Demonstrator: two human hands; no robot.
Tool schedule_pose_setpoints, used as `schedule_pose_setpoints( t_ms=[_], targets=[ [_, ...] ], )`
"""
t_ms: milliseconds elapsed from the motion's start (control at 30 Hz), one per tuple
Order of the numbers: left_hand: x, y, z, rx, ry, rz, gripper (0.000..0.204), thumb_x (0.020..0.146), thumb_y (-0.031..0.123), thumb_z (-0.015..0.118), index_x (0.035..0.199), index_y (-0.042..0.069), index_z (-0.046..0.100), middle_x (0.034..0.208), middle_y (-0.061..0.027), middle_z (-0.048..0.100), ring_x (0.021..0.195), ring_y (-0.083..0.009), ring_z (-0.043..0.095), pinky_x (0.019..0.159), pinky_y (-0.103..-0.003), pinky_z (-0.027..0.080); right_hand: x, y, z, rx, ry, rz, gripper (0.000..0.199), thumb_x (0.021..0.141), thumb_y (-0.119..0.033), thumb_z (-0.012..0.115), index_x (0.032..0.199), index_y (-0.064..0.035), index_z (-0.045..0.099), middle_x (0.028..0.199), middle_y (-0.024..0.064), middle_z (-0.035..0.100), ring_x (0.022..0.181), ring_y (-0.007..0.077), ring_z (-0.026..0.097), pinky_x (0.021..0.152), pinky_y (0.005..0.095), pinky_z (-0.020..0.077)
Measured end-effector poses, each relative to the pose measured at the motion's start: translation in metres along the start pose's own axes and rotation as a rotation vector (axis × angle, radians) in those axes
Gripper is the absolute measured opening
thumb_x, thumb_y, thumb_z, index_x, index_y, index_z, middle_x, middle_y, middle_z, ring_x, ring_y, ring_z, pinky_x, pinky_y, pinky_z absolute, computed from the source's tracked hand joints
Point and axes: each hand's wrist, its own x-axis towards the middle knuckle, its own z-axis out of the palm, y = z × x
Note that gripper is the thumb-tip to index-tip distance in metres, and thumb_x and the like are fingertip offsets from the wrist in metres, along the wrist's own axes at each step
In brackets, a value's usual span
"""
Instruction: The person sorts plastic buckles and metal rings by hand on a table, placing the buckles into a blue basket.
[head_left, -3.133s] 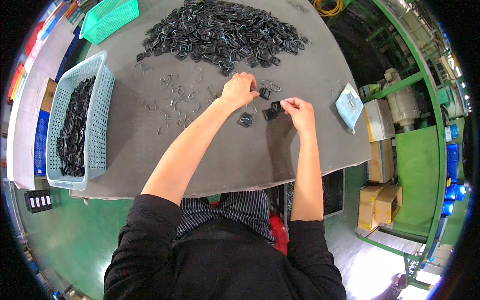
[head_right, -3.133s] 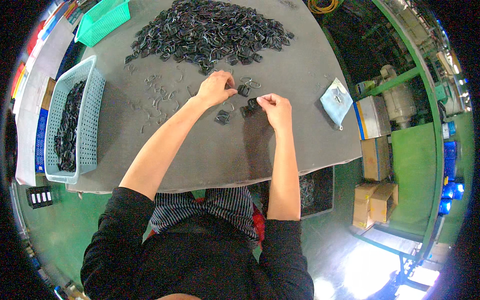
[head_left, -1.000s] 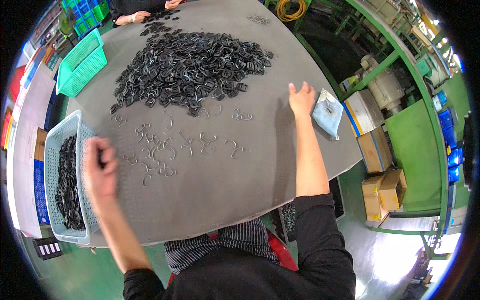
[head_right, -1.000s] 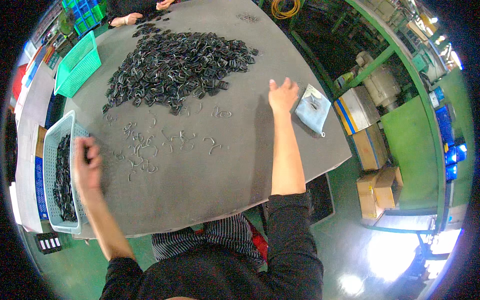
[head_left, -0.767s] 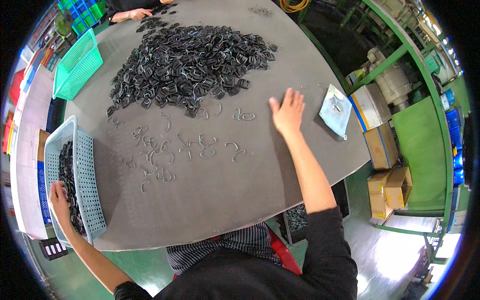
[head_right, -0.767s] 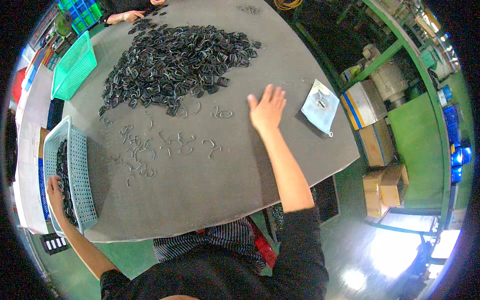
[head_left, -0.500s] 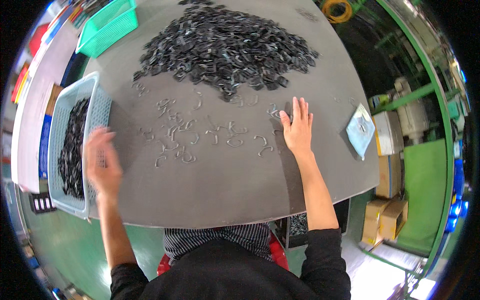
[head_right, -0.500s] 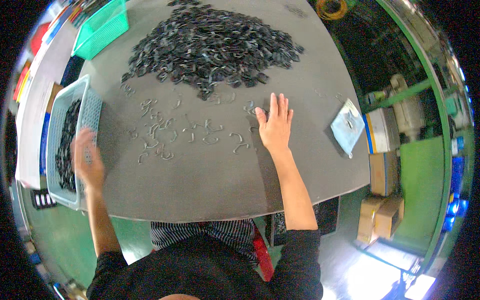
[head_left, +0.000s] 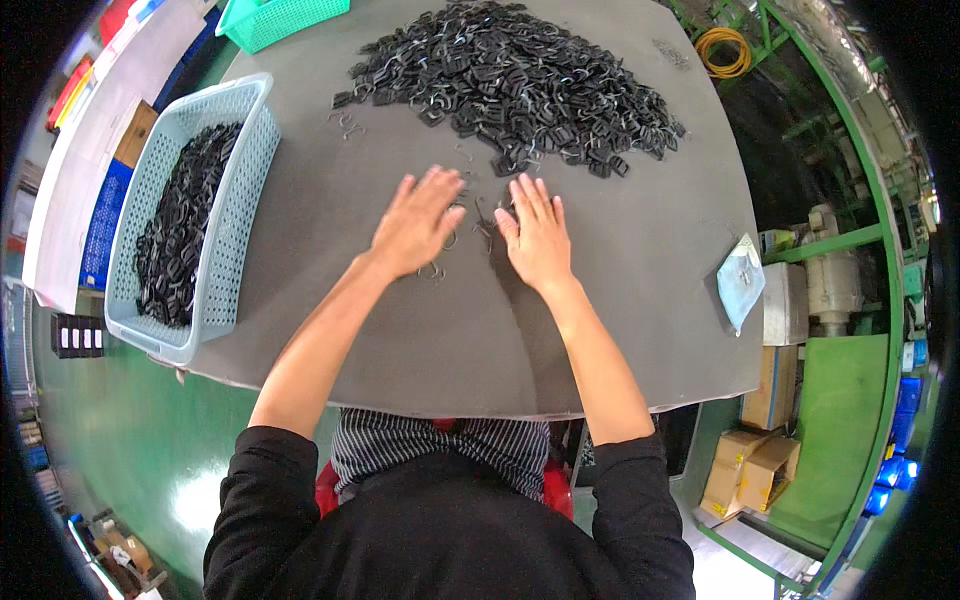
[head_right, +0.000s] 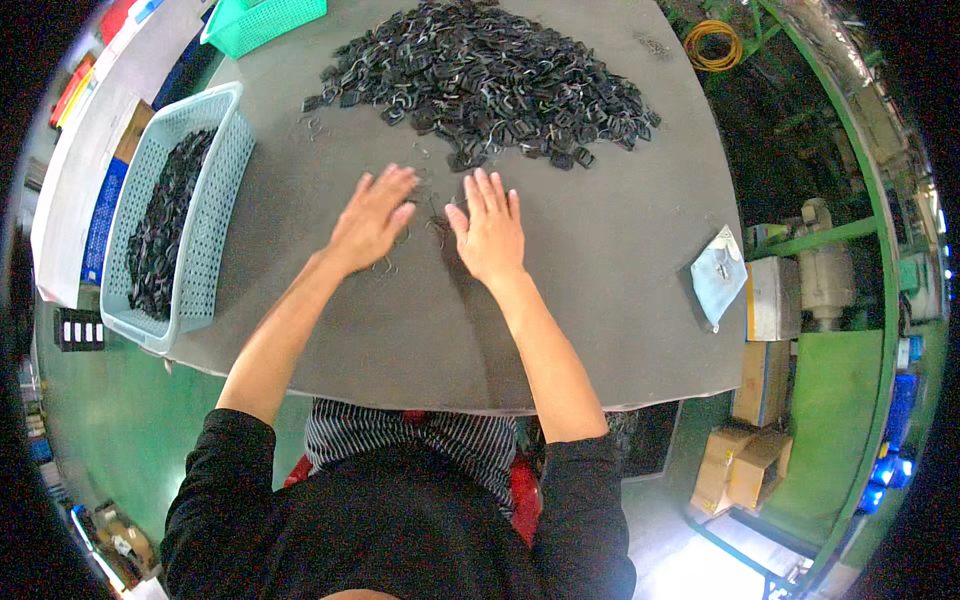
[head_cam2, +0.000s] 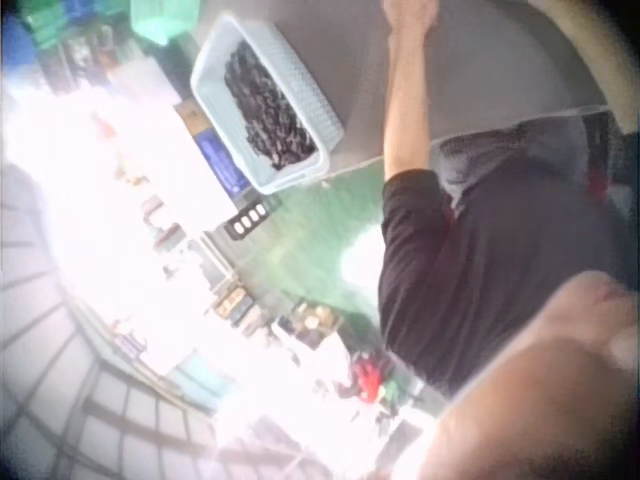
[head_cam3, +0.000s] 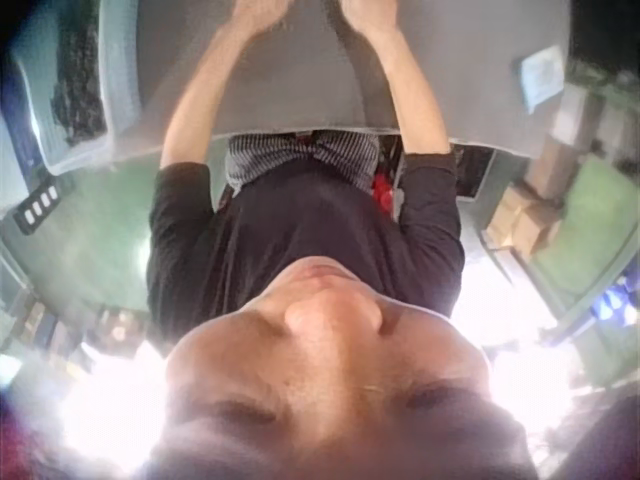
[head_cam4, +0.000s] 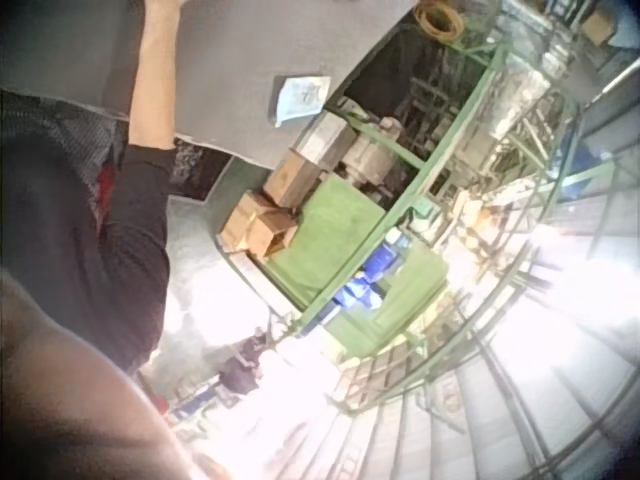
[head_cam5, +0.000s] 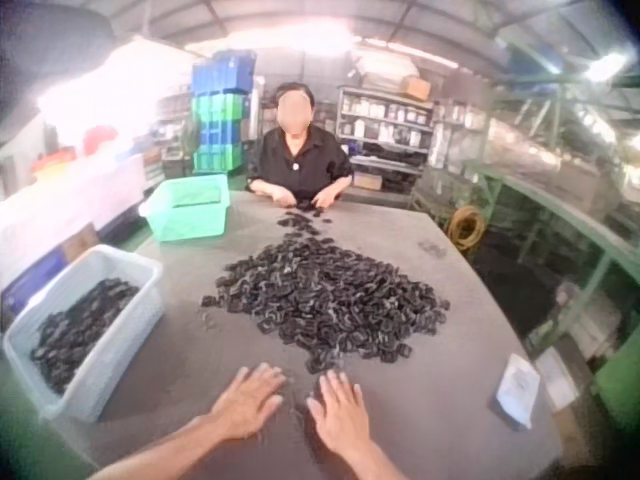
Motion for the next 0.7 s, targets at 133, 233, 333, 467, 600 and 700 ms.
schedule_pose_setpoints(
  t_ms=[133, 233, 333, 467, 600, 700],
  targets=[
    [-0.039, 0.018, -0.021, -0.296, 0.035, 0.007, 0.038, 0.095, 0.024, 0.044, 0.127, 0.003, 0.047, 0.135, -0.0128, 0.044, 0.132, -0.0279, 0.032, 0.109, -0.046, 0.023, -0.048, -0.032, -0.036, 0.114, 0.002, -0.016, 0.045, 0.089, -0.029, 0.053, 0.127, -0.0047, 0.048, 0.139, 0.0154, 0.039, 0.132, 0.0322, 0.030, 0.108, 0.0483, 0.0219],
    [-0.032, -0.049, -0.043, -0.077, 0.328, -0.168, 0.039, 0.095, 0.025, 0.043, 0.126, 0.002, 0.047, 0.135, -0.0160, 0.043, 0.132, -0.0320, 0.031, 0.108, -0.047, 0.024, -0.081, -0.011, -0.058, -0.009, 0.042, 0.236, 0.056, 0.089, -0.037, 0.052, 0.135, -0.0067, 0.039, 0.142, 0.0207, 0.030, 0.135, 0.0366, 0.022, 0.107, 0.0516, 0.0201],
    [-0.001, -0.141, -0.036, 0.098, 0.467, -0.399, 0.055, 0.095, 0.040, 0.038, 0.134, 0.001, 0.036, 0.142, -0.0164, 0.033, 0.135, -0.0323, 0.024, 0.108, -0.050, 0.021, -0.111, -0.013, -0.049, -0.139, 0.002, 0.278, 0.066, 0.088, -0.044, 0.050, 0.139, -0.0056, 0.032, 0.144, 0.0213, 0.028, 0.136, 0.0372, 0.020, 0.107, 0.0530, 0.0187],
    [0.031, -0.157, -0.028, 0.341, 0.243, -0.421, 0.057, 0.094, 0.042, 0.037, 0.135, 0.003, 0.036, 0.143, -0.0146, 0.034, 0.136, -0.0286, 0.025, 0.108, -0.050, 0.020, -0.085, -0.035, -0.027, -0.209, -0.082, 0.145, 0.073, 0.087, -0.047, 0.051, 0.140, -0.0021, 0.028, 0.144, 0.0218, 0.027, 0.135, 0.0369, 0.022, 0.109, 0.0521, 0.0162],
    [0.024, -0.092, -0.007, 0.184, 0.140, -0.102, 0.049, 0.095, 0.034, 0.038, 0.136, 0.006, 0.037, 0.142, -0.0112, 0.036, 0.135, -0.0259, 0.028, 0.109, -0.049, 0.020, -0.021, -0.048, -0.002, -0.060, -0.016, -0.011, 0.064, 0.092, -0.042, 0.043, 0.139, -0.0011, 0.028, 0.142, 0.0218, 0.031, 0.134, 0.0370, 0.026, 0.109, 0.0481, 0.0189],
    [0.006, -0.038, -0.005, 0.053, 0.081, 0.066, 0.045, 0.096, 0.028, 0.037, 0.135, 0.006, 0.038, 0.141, -0.0127, 0.037, 0.134, -0.0258, 0.029, 0.109, -0.047, 0.021, 0.010, -0.050, 0.018, 0.009, 0.027, -0.026, 0.056, 0.095, -0.036, 0.040, 0.138, -0.0006, 0.031, 0.141, 0.0182, 0.034, 0.134, 0.0324, 0.028, 0.110, 0.0451, 0.0199]
  ],
)
